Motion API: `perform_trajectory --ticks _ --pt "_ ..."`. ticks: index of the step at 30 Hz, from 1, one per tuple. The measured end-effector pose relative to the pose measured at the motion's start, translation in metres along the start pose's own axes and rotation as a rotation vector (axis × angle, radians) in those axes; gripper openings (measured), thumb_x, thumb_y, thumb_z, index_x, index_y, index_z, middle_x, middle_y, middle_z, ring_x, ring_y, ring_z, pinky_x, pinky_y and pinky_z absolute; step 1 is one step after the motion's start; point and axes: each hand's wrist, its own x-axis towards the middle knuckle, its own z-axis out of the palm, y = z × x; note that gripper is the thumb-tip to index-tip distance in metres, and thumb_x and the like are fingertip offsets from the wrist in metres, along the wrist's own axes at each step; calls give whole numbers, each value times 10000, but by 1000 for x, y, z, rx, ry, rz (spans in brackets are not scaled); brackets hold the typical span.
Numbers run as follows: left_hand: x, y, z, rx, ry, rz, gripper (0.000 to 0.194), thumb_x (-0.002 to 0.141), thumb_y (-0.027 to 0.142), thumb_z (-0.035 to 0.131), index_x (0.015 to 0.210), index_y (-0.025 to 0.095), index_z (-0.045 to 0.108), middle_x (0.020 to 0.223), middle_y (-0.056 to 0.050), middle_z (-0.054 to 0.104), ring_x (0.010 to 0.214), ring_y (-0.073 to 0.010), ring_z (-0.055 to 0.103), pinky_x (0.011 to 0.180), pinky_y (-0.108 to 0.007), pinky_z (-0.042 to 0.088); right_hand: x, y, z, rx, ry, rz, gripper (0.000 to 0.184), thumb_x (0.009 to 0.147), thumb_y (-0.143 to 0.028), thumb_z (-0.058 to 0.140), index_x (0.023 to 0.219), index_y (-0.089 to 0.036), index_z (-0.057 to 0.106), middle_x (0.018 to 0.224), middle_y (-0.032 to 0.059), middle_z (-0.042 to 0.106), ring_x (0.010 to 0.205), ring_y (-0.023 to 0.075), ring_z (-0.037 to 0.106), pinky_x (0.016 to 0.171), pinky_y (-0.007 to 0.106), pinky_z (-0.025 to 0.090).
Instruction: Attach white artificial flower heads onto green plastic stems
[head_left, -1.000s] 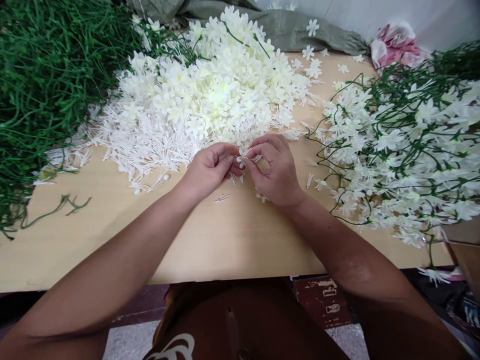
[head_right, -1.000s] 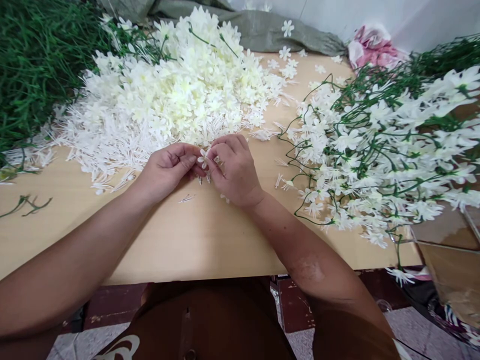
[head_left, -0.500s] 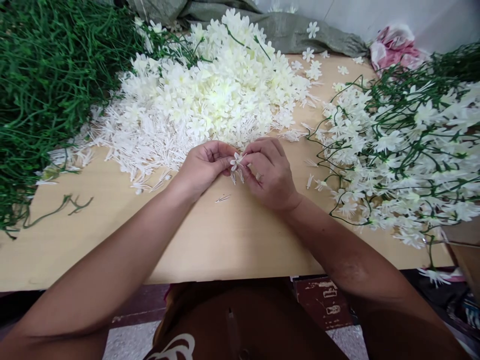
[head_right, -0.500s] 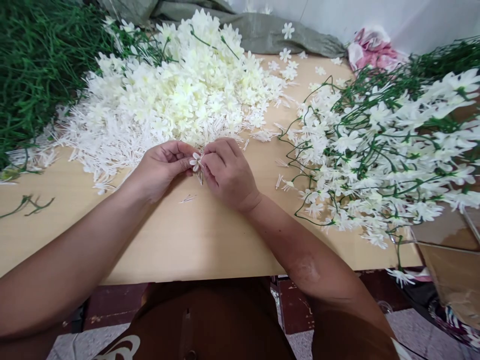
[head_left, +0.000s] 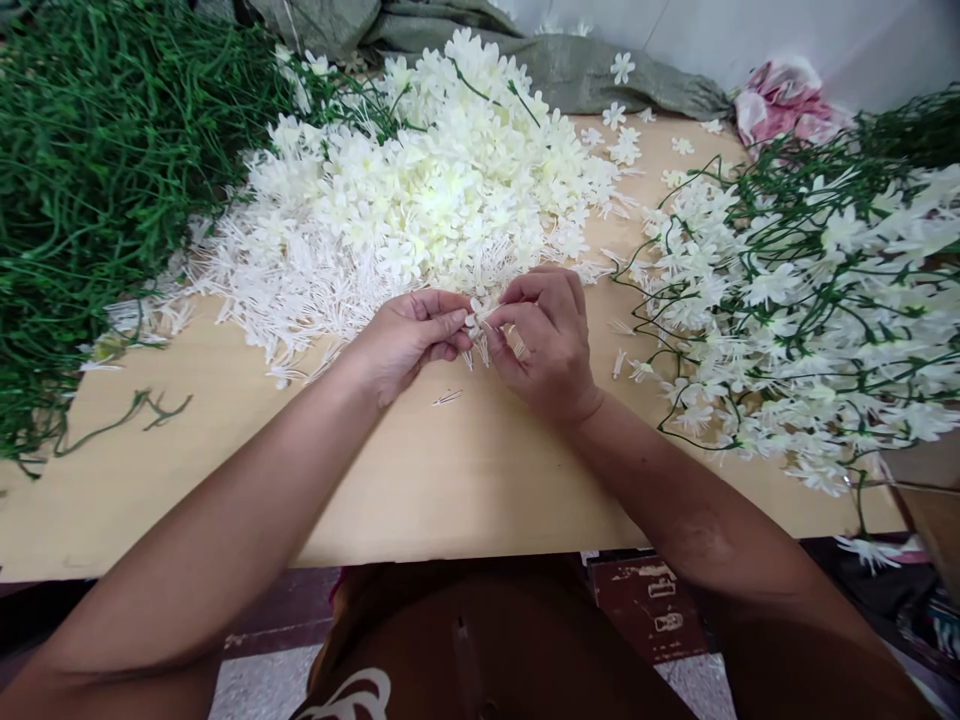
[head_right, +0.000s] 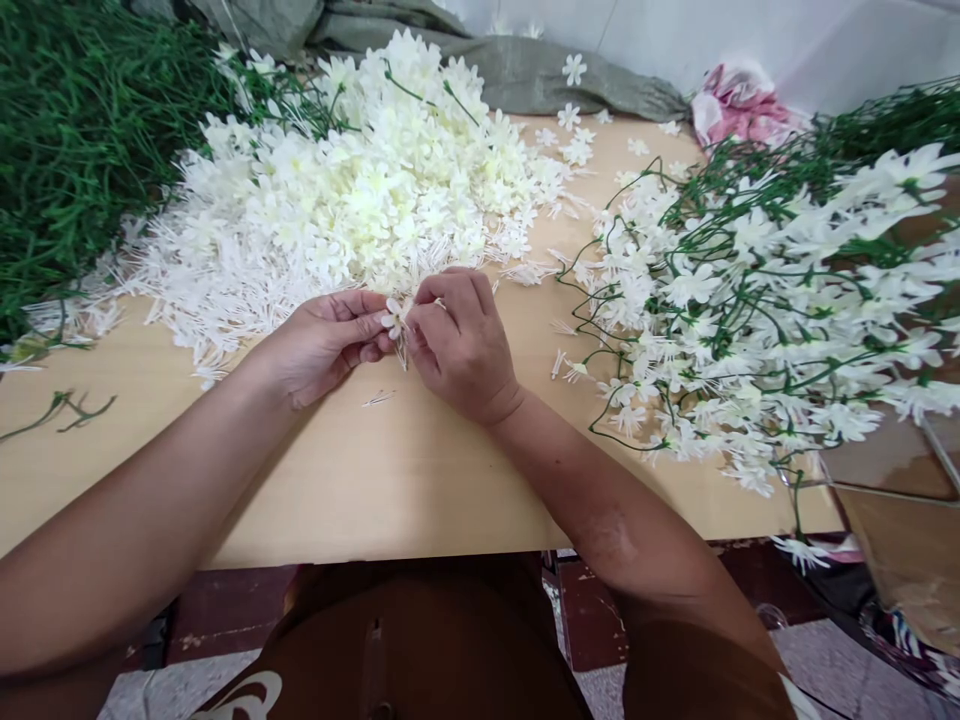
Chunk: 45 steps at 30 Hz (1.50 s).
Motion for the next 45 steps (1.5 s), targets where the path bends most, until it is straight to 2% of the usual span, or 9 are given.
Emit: perform_trajectory --ticks 12,18,22,25,29,34,38,42,45 --pt "5 -6 -1 2 -42 76 147 622 75 776 718 110 670 550 15 628 513 -70 563 530 -189 431 0 -2 3 139 -36 93 89 869 -175 537 786 -204 529 893 62 563 885 193 525 819 398 461" --pt "5 -9 0 95 -68 115 174 620 154 813 703 118 663 534 26 604 481 -59 532 491 -181 403 0 0 -5 306 -113 192 66 866 -250 575 857 -203 530 937 56 552 908 176 553 800 357 494" --pt "3 -16 3 121 -46 193 188 647 204 805 703 133 641 588 27 612 495 -58 526 488 -185 399 0 0 -8 423 -209 353 376 794 -457 667 995 -191 493 982 57 529 789 138 547 664 288 492" --pt "3 -18 5 187 -64 251 181 690 220 777 699 143 613 599 21 607 520 -71 541 499 -192 404 -1 1 -8 382 -304 327 348 819 -495 633 921 -184 514 816 13 534 693 119 503 643 269 437" --pt "2 -17 7 301 -47 304 151 751 177 712 699 159 571 581 29 584 527 -74 538 517 -190 405 0 5 -9 371 -349 308 289 916 -442 508 784 -186 500 675 -23 475 617 95 430 604 245 358" --pt "0 -18 9 301 -33 371 168 772 124 654 684 177 521 578 46 539 545 -74 507 554 -194 407 5 9 -16 401 -359 263 325 945 -358 458 667 -193 418 633 -29 408 604 90 384 590 245 311" --pt "-2 -17 11 322 -19 378 184 795 191 649 679 194 507 568 41 510 557 -93 485 563 -218 391 9 6 -20 480 -373 320 375 928 -444 478 656 -201 394 614 -41 386 583 84 364 586 243 317" --pt "-2 -16 10 410 18 383 202 761 204 686 652 187 517 588 30 524 586 -101 471 577 -226 369 8 -1 -19 511 -409 405 443 848 -575 544 666 -209 374 611 -54 384 567 78 351 558 238 304" --pt "-1 -17 8 443 -5 364 183 759 207 672 660 187 519 577 29 528 573 -102 470 564 -225 352 5 -3 -15 467 -395 424 408 877 -526 520 664 -209 377 598 -55 372 565 84 334 563 245 292"
